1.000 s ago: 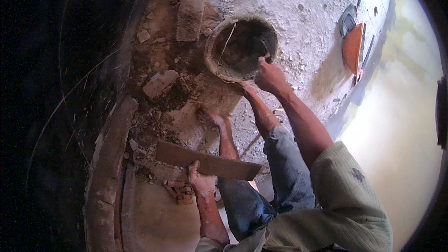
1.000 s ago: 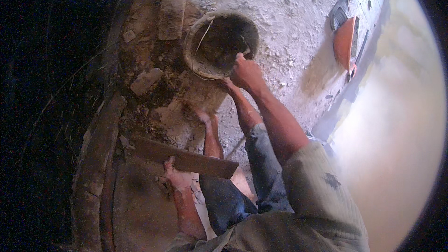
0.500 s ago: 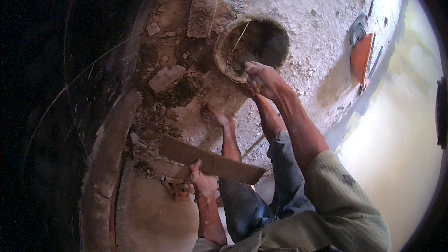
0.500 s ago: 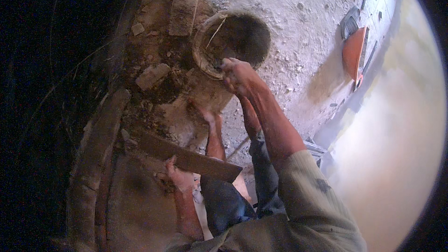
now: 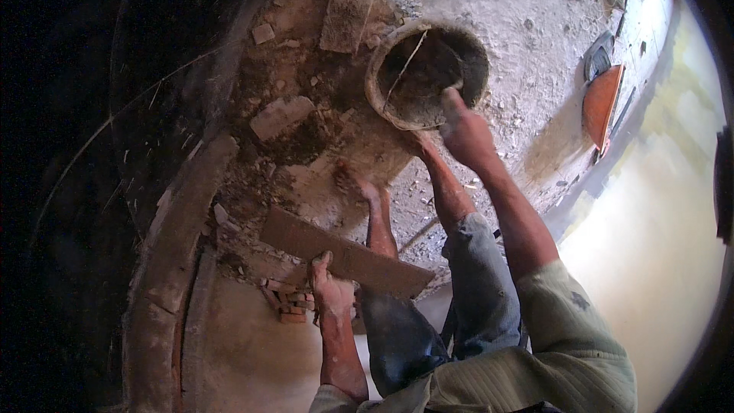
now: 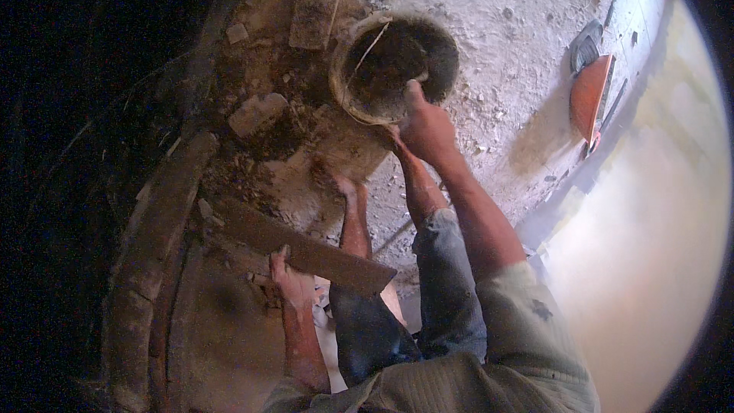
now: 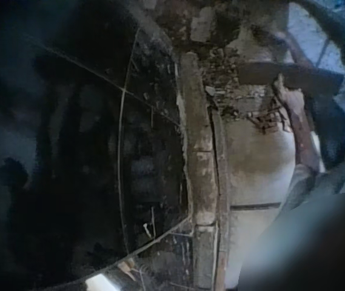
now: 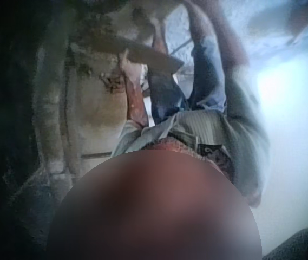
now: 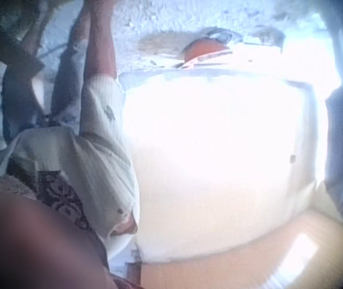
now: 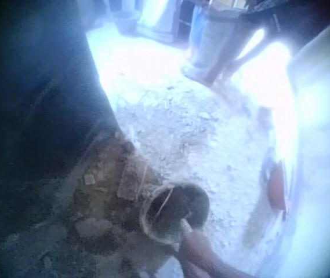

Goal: The person applies mortar to a tile using a trowel and then presses the tile against a wall, using a hammer to tap it into place and a level to check its position.

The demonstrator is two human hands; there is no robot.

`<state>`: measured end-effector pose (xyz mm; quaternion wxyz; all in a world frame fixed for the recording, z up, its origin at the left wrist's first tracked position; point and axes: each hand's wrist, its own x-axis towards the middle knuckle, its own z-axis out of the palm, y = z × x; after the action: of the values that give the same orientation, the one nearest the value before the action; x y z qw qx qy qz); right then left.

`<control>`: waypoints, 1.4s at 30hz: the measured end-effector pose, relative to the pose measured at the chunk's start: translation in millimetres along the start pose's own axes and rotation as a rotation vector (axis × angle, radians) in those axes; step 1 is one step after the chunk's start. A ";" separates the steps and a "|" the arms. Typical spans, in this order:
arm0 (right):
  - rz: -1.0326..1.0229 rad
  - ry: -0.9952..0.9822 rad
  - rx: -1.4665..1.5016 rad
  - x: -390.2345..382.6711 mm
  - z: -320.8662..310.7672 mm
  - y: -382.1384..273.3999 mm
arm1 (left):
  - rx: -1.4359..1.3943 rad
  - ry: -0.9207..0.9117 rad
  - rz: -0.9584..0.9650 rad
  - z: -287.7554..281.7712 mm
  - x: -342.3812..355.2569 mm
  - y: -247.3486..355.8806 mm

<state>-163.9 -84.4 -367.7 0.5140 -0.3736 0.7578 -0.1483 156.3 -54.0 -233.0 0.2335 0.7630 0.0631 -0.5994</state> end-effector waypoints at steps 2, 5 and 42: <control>0.092 0.077 -0.776 10.9 27.4 -7.1 | 0.091 0.015 0.026 4.9 3.0 -1.7; 0.078 -0.029 -0.889 0.4 31.9 -12.2 | -0.057 0.005 -0.004 6.9 1.9 0.1; 0.134 -0.106 -0.719 4.2 -66.9 9.1 | -0.012 -0.088 0.090 -4.7 32.7 14.2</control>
<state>-228.0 -92.0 -347.4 0.3971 -0.4868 0.7567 0.1810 174.8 -70.5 -259.2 0.2671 0.7366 0.0219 -0.6210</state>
